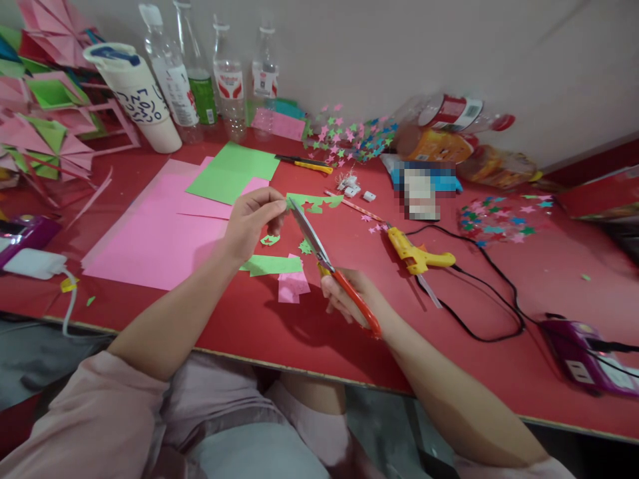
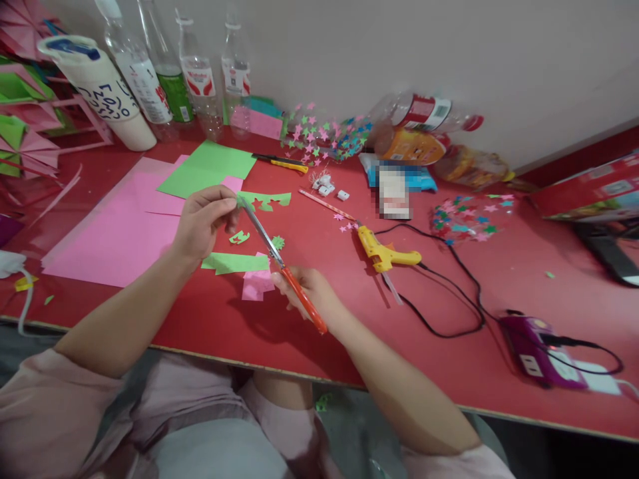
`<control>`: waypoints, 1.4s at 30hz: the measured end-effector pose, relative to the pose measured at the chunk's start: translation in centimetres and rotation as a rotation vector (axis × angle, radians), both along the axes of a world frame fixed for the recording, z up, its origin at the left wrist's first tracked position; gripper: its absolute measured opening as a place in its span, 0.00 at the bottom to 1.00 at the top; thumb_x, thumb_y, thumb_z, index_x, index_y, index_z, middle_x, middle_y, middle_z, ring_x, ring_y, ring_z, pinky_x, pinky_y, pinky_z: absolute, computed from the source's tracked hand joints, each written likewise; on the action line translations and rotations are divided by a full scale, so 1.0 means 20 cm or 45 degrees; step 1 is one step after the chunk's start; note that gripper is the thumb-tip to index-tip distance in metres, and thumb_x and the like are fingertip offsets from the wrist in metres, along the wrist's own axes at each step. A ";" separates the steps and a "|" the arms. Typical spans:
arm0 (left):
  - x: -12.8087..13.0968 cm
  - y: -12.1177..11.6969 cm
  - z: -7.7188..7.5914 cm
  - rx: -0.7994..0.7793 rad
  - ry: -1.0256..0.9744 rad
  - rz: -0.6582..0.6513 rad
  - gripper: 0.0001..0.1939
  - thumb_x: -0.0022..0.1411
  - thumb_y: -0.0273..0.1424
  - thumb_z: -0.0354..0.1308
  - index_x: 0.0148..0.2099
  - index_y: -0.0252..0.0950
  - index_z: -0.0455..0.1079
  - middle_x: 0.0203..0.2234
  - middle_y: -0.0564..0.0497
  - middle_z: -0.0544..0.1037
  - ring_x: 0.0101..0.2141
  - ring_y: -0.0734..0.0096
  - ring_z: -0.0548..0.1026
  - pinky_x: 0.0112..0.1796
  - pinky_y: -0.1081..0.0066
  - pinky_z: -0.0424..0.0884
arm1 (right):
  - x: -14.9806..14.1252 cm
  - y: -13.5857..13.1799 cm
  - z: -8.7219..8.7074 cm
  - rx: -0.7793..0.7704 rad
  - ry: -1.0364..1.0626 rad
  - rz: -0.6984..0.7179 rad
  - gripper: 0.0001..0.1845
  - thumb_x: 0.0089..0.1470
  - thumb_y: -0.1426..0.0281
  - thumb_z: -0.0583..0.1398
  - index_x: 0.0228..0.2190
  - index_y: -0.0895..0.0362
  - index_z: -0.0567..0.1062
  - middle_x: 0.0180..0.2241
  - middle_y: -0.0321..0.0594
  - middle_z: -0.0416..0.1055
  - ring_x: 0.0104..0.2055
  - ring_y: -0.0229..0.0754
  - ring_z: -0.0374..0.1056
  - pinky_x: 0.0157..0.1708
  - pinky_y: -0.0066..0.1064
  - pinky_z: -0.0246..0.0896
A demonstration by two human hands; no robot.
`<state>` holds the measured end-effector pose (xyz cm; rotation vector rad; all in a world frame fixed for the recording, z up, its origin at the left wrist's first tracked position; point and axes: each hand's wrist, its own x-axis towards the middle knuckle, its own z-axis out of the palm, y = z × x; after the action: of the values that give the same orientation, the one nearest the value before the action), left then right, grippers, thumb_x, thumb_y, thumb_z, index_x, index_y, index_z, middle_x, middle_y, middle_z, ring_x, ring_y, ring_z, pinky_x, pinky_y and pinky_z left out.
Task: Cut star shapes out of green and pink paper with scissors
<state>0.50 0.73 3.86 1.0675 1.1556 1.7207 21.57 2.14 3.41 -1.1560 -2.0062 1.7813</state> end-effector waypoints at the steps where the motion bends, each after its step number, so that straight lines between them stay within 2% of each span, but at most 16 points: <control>1: 0.00 0.00 0.00 0.001 0.006 0.014 0.05 0.50 0.27 0.55 0.24 0.35 0.65 0.13 0.58 0.67 0.15 0.84 0.64 0.16 0.80 0.61 | 0.00 0.00 0.00 -0.004 0.002 -0.006 0.23 0.48 0.49 0.56 0.21 0.55 0.61 0.08 0.22 0.50 0.09 0.29 0.50 0.20 0.30 0.64; 8: 0.00 0.01 0.00 0.006 0.006 0.032 0.03 0.49 0.25 0.55 0.25 0.35 0.65 0.13 0.59 0.66 0.15 0.84 0.63 0.17 0.81 0.61 | 0.00 0.03 -0.03 -0.033 -0.038 0.008 0.25 0.45 0.46 0.58 0.19 0.55 0.62 0.07 0.23 0.50 0.08 0.29 0.49 0.19 0.30 0.63; 14: 0.01 0.01 -0.01 0.031 -0.026 0.020 0.03 0.49 0.25 0.56 0.25 0.35 0.65 0.13 0.59 0.66 0.15 0.85 0.64 0.17 0.81 0.61 | 0.00 0.01 -0.02 0.011 -0.010 0.034 0.23 0.49 0.48 0.55 0.22 0.56 0.64 0.08 0.24 0.53 0.10 0.29 0.52 0.22 0.30 0.64; 22: 0.01 0.01 -0.02 0.045 -0.037 -0.004 0.03 0.50 0.26 0.57 0.25 0.36 0.65 0.13 0.59 0.66 0.15 0.85 0.64 0.17 0.81 0.61 | 0.01 0.03 -0.03 0.020 -0.068 0.099 0.23 0.48 0.48 0.55 0.22 0.56 0.65 0.08 0.25 0.54 0.09 0.30 0.52 0.19 0.29 0.61; 33: 0.08 0.01 -0.04 0.064 -0.084 0.082 0.05 0.51 0.26 0.57 0.26 0.36 0.64 0.13 0.60 0.66 0.15 0.86 0.64 0.18 0.81 0.61 | -0.01 -0.02 -0.03 -0.036 0.008 0.008 0.23 0.51 0.49 0.53 0.22 0.56 0.64 0.09 0.24 0.53 0.09 0.30 0.51 0.20 0.30 0.64; 42: 0.08 0.01 -0.05 0.058 -0.109 0.076 0.05 0.52 0.25 0.57 0.25 0.36 0.64 0.13 0.60 0.67 0.16 0.86 0.64 0.19 0.81 0.62 | -0.02 -0.04 -0.03 -0.062 0.005 -0.036 0.22 0.51 0.49 0.54 0.21 0.55 0.62 0.08 0.23 0.52 0.08 0.29 0.50 0.21 0.30 0.65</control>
<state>2.15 0.90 2.87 0.9854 1.1091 1.8291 21.21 1.40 2.88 -1.1883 -1.9445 1.8264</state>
